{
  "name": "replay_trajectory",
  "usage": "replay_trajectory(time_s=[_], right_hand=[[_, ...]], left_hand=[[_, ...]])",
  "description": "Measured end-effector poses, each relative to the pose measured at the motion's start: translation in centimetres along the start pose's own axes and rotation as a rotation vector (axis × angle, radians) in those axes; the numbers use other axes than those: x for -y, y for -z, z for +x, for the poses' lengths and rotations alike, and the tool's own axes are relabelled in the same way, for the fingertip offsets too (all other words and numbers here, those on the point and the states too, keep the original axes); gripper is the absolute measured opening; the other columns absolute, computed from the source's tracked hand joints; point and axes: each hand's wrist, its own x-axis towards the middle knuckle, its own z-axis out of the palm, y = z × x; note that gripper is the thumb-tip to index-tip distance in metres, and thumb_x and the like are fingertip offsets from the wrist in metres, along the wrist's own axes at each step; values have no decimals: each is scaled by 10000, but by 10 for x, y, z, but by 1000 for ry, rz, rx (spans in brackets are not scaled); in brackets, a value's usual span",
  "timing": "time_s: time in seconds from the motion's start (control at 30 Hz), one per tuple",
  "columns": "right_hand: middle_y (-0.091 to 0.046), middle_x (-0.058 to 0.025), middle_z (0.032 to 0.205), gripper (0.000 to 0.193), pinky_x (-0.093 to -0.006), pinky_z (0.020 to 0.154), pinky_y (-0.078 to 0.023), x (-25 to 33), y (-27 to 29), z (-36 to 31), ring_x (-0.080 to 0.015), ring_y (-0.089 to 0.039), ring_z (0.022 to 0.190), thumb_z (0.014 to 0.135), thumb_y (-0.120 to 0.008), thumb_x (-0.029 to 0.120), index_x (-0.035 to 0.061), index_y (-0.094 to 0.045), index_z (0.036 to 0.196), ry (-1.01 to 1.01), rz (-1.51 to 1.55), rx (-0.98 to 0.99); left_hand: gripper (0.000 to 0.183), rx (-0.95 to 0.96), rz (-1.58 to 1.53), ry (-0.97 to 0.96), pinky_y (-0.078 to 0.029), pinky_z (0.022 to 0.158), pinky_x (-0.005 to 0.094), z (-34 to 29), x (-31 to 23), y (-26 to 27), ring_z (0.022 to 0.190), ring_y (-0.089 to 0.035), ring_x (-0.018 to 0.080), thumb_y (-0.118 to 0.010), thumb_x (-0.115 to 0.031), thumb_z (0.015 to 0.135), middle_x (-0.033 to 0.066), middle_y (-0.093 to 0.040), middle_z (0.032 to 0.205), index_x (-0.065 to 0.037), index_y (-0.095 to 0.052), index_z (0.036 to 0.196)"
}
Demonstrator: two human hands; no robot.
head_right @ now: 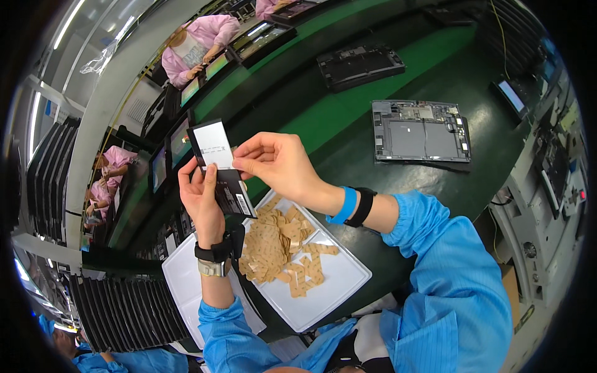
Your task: The person assembles electronic devices by applying adhesive strips to tablet batteries and installing the batteries into tablet chassis by hand.
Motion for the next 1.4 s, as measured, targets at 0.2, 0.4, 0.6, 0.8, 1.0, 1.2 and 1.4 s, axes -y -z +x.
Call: replay_trajectory(time_s=[0.2, 0.4, 0.6, 0.8, 1.0, 1.2, 1.4], right_hand=[[-743, -127, 981, 155, -272, 797, -611, -3, 0, -3, -157, -738, 874, 948, -703, -6, -72, -678, 1085, -48, 75, 105], [-749, -107, 990, 124, -270, 789, -611, -18, 12, 20, -142, -736, 876, 930, -698, -9, -61, -691, 1041, 176, -157, -31], [-727, -111, 886, 119, -281, 718, -607, -12, -22, -15, -182, -739, 783, 848, -741, 10, -26, -725, 960, 348, -400, 37], [-745, -77, 947, 123, -269, 769, -607, -13, -21, -20, -139, -739, 858, 891, -774, 20, -30, -737, 997, 174, -299, 78], [-741, -86, 982, 152, -259, 825, -598, -29, -4, 6, -122, -718, 910, 898, -753, 7, -61, -711, 1027, 31, -159, 117], [-739, -72, 966, 141, -250, 796, -600, -29, 0, 9, -114, -706, 905, 871, -733, -14, -46, -722, 1008, 46, -102, 41], [-708, -110, 912, 162, -304, 699, -591, -18, -24, -28, -216, -723, 813, 816, -746, -48, 4, -743, 969, 430, -488, 140]], left_hand=[[743, 260, 144, 21, -475, 1060, 357, -9, -2, -8, 1204, -589, 205, -794, -49, 857, 171, -595, 1326, -3, -350, 1451], [590, 138, -298, 188, -441, 1134, 470, -3, 16, 1, 1316, -563, 299, -574, -440, 1029, 199, -572, 1398, -15, -463, 1422], [522, 19, -265, 85, -476, 1099, 465, -4, 26, 4, 1309, -560, 349, -624, -334, 1028, 243, -540, 1417, -12, -425, 1387], [575, -19, -142, 8, -504, 1064, 444, -11, 28, -10, 1255, -598, 330, -703, -214, 987, 236, -561, 1374, 9, -371, 1400], [580, -51, -373, 114, -507, 1065, 462, -4, 33, -2, 1252, -598, 346, -716, -191, 972, 231, -557, 1380, -2, -375, 1401], [654, -120, -476, 168, -439, 1127, 533, -4, 12, -4, 1316, -544, 376, -560, -556, 984, 205, -554, 1365, -2, -463, 1316], [568, -226, -311, -26, -452, 1128, 536, -1, 26, 7, 1244, -572, 352, -555, -478, 1023, 205, -560, 1323, -3, -452, 1318]])
